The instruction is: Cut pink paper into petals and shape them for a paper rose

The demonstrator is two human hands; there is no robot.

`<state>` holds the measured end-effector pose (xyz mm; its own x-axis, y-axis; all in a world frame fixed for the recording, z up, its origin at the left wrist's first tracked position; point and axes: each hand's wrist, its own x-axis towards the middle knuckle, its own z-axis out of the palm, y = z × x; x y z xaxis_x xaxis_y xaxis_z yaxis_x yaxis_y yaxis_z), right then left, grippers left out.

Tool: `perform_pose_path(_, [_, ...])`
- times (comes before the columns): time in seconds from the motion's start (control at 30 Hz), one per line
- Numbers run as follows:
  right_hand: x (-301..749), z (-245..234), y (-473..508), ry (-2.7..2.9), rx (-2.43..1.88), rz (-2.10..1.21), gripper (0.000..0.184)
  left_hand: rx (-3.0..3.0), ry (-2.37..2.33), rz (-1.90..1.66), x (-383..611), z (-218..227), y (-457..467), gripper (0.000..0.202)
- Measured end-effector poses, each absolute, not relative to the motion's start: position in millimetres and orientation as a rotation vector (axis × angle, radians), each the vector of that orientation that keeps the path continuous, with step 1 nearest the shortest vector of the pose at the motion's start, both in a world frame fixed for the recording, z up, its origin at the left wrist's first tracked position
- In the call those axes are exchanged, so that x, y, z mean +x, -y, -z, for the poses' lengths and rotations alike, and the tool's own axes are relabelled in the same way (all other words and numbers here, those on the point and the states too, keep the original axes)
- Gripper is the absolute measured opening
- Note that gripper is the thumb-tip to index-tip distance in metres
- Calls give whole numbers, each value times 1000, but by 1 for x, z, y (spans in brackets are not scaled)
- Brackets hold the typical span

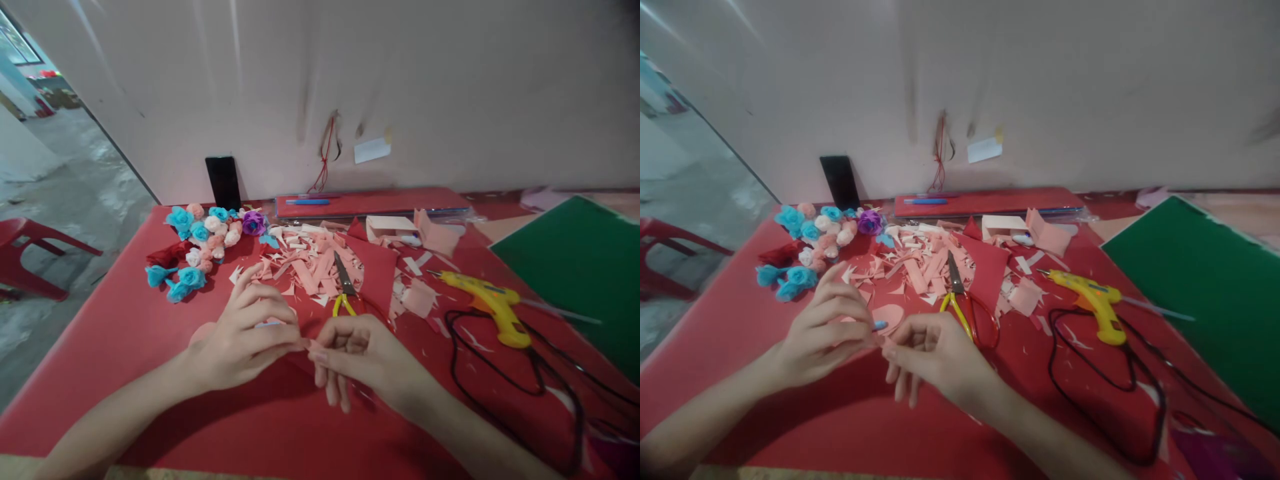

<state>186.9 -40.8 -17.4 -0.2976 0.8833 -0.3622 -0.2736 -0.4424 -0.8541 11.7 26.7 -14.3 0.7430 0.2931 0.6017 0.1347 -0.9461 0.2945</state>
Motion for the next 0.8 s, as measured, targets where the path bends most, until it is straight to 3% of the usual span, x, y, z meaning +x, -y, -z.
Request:
perform_pose_path(0.27, [181,18,44,1228,-1313,-1429,17,2791,-548,-883,13,10,-18,12])
perform_pose_path(0.43, [182,23,48,1746,-1330,-635,15,2793,-600,-868,13,12,-17,13])
perform_pose_path(0.63, [183,25,48,2130,-1175,196,28,2767,-628,-837,12,15,-22,12])
perform_pose_path(0.73, [184,28,46,2165,-1110,373,20,2724,-621,-827,13,16,-24,11])
perform_pose_path(0.8, [184,30,46,2138,-1122,320,19,2668,-625,-837,14,16,-24,9])
